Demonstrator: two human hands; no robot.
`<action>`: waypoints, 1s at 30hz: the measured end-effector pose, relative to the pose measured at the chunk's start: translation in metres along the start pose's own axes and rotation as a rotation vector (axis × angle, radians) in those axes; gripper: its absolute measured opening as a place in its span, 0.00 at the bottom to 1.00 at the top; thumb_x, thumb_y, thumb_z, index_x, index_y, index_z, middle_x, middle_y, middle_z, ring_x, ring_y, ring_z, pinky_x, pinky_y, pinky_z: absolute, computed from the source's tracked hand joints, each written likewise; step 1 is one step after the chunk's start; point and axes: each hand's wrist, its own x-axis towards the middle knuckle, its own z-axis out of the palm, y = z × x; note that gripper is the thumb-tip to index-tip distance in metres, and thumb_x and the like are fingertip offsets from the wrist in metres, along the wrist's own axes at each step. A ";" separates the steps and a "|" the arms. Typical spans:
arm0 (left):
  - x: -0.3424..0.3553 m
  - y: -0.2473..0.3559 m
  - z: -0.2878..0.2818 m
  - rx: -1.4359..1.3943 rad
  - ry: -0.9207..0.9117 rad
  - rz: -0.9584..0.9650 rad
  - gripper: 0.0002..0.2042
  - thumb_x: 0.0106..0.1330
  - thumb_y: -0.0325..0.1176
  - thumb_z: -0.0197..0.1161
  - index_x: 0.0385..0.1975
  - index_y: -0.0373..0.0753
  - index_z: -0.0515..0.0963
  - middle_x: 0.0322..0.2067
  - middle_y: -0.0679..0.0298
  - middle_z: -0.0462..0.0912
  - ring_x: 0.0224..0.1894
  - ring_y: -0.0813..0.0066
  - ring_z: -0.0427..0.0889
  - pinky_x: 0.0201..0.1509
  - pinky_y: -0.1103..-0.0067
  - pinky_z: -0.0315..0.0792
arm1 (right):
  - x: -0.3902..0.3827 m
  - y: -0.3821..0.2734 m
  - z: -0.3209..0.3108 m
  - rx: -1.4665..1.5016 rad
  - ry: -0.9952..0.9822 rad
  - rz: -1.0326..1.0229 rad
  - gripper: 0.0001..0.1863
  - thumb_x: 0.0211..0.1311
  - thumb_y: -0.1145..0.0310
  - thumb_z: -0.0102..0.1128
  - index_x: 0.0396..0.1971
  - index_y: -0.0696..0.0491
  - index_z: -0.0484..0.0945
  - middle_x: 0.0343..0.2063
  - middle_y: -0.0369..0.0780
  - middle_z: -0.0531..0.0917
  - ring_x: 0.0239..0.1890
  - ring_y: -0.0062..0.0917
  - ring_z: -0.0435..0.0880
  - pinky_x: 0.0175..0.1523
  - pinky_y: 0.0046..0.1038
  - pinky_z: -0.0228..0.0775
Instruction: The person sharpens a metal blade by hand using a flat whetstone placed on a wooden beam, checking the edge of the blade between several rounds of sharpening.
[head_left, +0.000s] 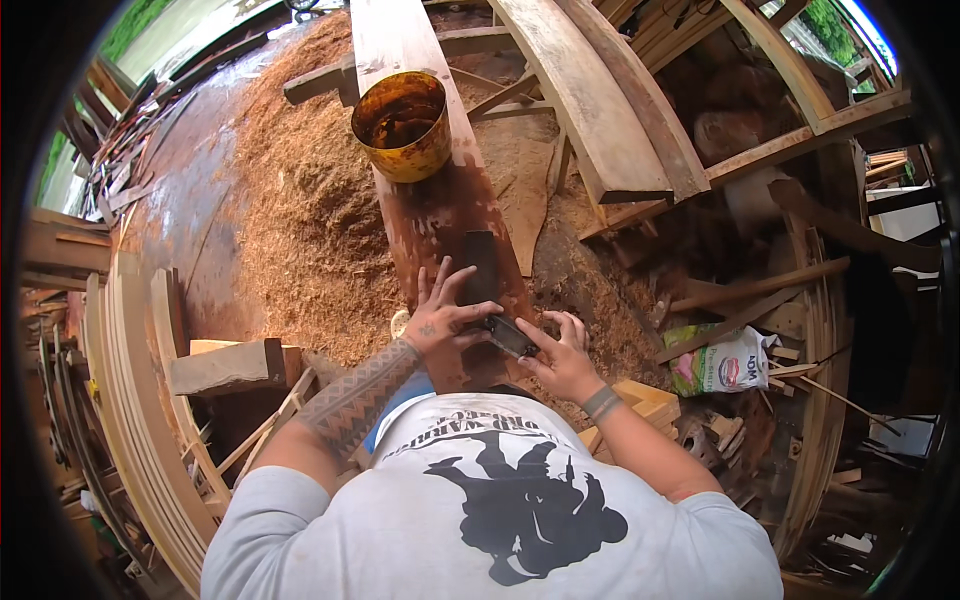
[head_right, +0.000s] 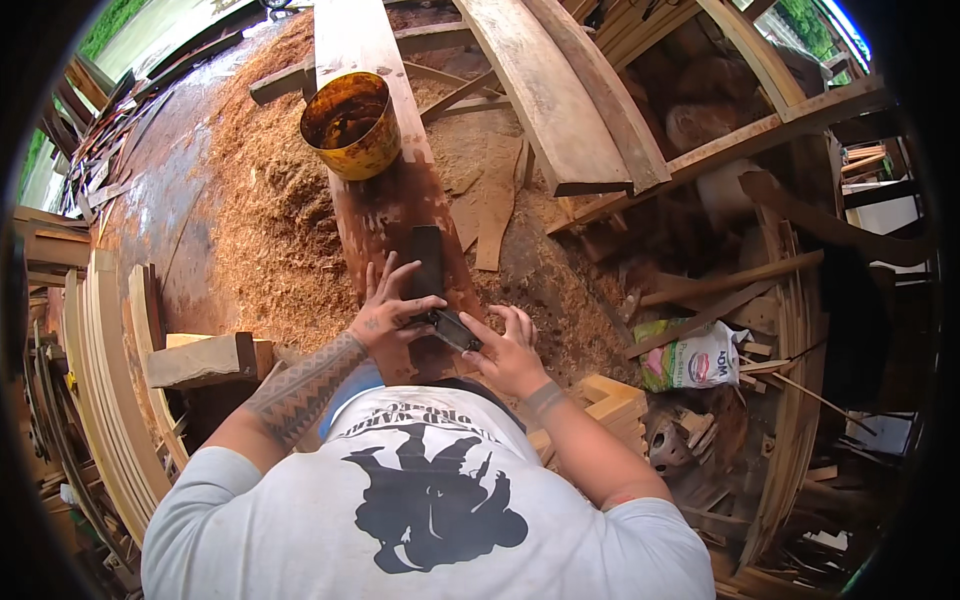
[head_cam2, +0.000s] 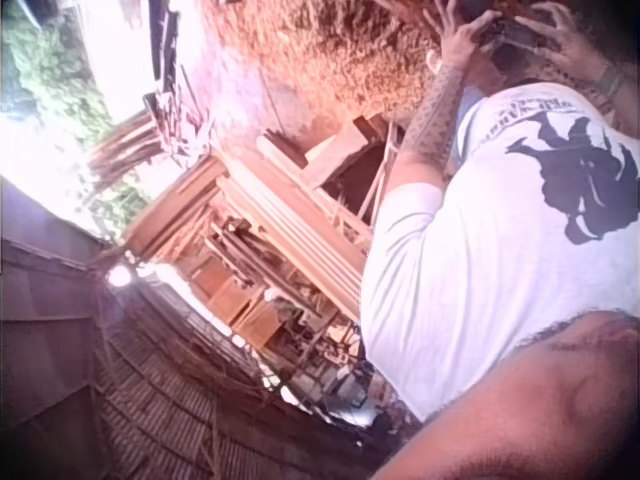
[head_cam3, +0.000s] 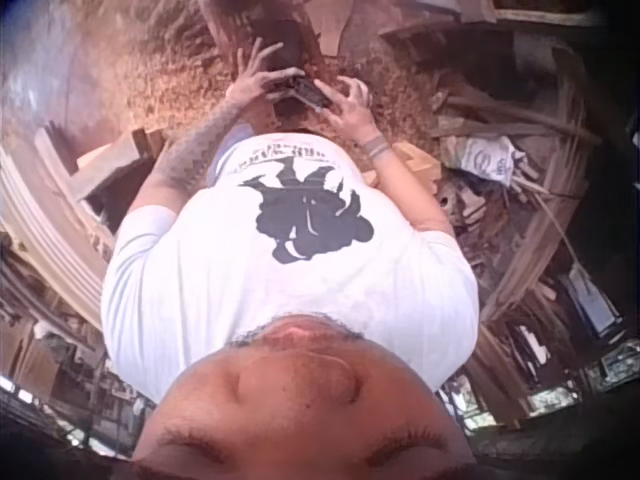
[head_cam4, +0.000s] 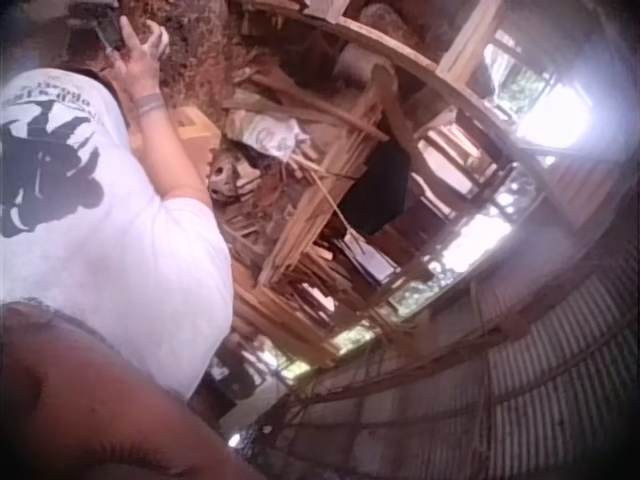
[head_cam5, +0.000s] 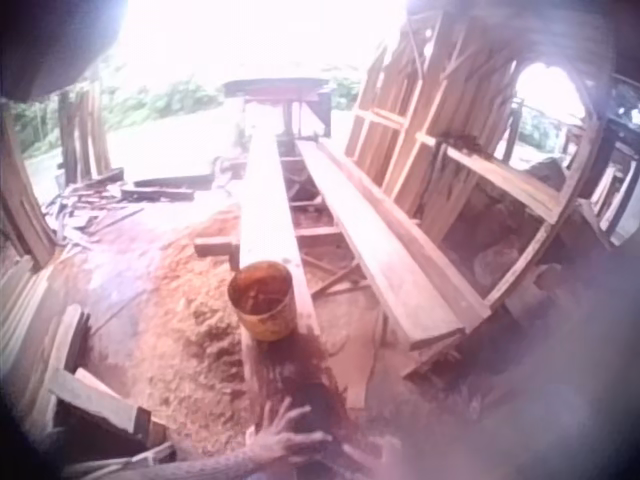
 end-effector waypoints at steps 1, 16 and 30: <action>0.002 -0.004 -0.003 0.034 0.028 0.018 0.27 0.64 0.62 0.80 0.65 0.80 0.87 0.86 0.59 0.56 0.91 0.35 0.34 0.88 0.33 0.23 | -0.001 0.000 -0.001 0.022 -0.017 -0.018 0.36 0.73 0.46 0.74 0.80 0.23 0.76 0.75 0.49 0.68 0.80 0.54 0.57 0.85 0.56 0.46; 0.014 -0.032 -0.025 0.082 0.039 0.023 0.26 0.65 0.60 0.80 0.65 0.77 0.86 0.86 0.57 0.55 0.90 0.32 0.35 0.88 0.31 0.29 | 0.035 -0.004 0.018 0.027 0.096 -0.033 0.35 0.73 0.42 0.72 0.79 0.25 0.77 0.76 0.49 0.70 0.82 0.57 0.57 0.85 0.59 0.45; 0.048 -0.066 -0.070 0.169 0.015 -0.048 0.28 0.66 0.57 0.80 0.68 0.78 0.85 0.88 0.58 0.54 0.91 0.34 0.36 0.89 0.32 0.27 | 0.099 -0.022 0.026 0.002 0.159 -0.026 0.35 0.75 0.43 0.70 0.80 0.25 0.75 0.77 0.51 0.70 0.83 0.56 0.56 0.86 0.56 0.45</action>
